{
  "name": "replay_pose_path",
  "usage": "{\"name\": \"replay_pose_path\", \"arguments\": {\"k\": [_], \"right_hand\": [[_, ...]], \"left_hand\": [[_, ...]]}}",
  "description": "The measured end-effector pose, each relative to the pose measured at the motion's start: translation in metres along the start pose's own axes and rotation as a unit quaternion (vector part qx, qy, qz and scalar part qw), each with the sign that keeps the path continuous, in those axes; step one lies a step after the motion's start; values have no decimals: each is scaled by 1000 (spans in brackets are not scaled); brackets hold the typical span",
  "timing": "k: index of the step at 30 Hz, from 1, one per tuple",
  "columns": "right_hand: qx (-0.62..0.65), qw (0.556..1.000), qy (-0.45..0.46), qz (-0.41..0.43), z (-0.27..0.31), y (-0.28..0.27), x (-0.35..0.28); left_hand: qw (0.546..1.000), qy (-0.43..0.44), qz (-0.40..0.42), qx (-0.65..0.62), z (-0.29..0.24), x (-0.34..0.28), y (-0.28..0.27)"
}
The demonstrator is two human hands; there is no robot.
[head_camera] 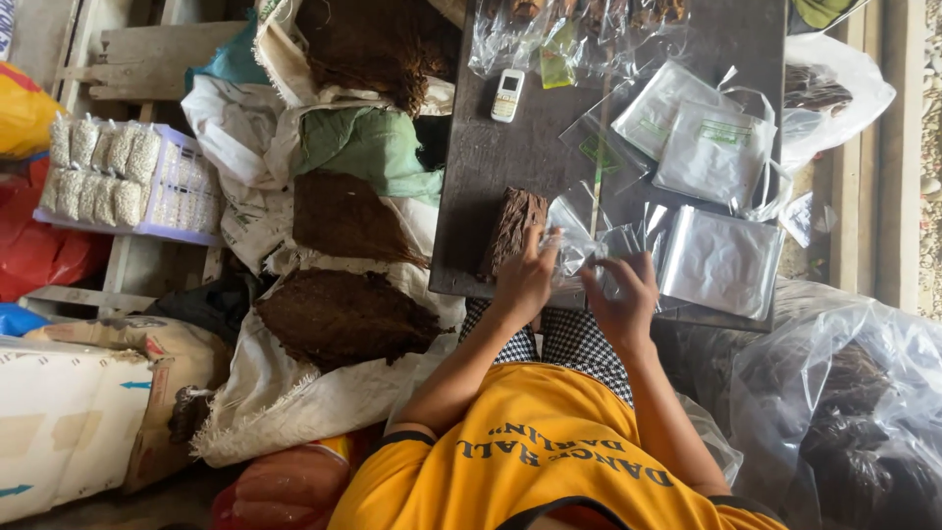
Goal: Folding dried leaves and placing them into plastic bags for packaging.
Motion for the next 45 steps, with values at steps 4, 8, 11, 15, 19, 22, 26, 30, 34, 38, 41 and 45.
{"name": "replay_pose_path", "arguments": {"k": [4, 8, 11, 15, 19, 22, 26, 30, 34, 38, 41, 45], "right_hand": [[273, 960, 44, -50, -20, 22, -28], [356, 921, 127, -93, -68, 23, -35], [350, 910, 208, -75, -50, 30, -25], [672, 681, -207, 205, 50, 33, 27], [588, 778, 201, 94, -27, 55, 23], [567, 809, 119, 100, -34, 48, 25], [496, 855, 130, 83, -49, 39, 26], [818, 513, 258, -33, -35, 41, 39], [832, 491, 258, 19, -53, 49, 28], [771, 583, 252, 48, -98, 43, 2], [545, 747, 379, -40, -138, 26, -30], [433, 697, 502, -273, -172, -2, -109]], "left_hand": [[998, 41, 6, -37, -39, 8, -2], [994, 104, 32, -30, -76, 3, -1], [990, 139, 18, -19, -88, -1, -10], [963, 258, 18, 71, -142, -22, -30], [854, 431, -22, 290, -191, -71, 0], [904, 374, 81, 190, -167, -85, 73], [901, 356, 100, -228, -138, -58, 33], [973, 26, -88, -212, -30, 36, -6], [994, 50, -82, -58, 14, 96, 23], [989, 18, -98, -107, 50, 158, 32], [987, -24, -134, -84, 87, 160, 42], [984, -38, -143, -96, 114, 135, 41]]}}
Point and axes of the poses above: each hand's wrist, its own x-axis towards the middle knuckle, its own y-axis out of the palm, z = x × y, the point moved 10 cm from there along x, towards the middle knuckle, and after that the axes turned 3 degrees about z, right-handed, at the moved point
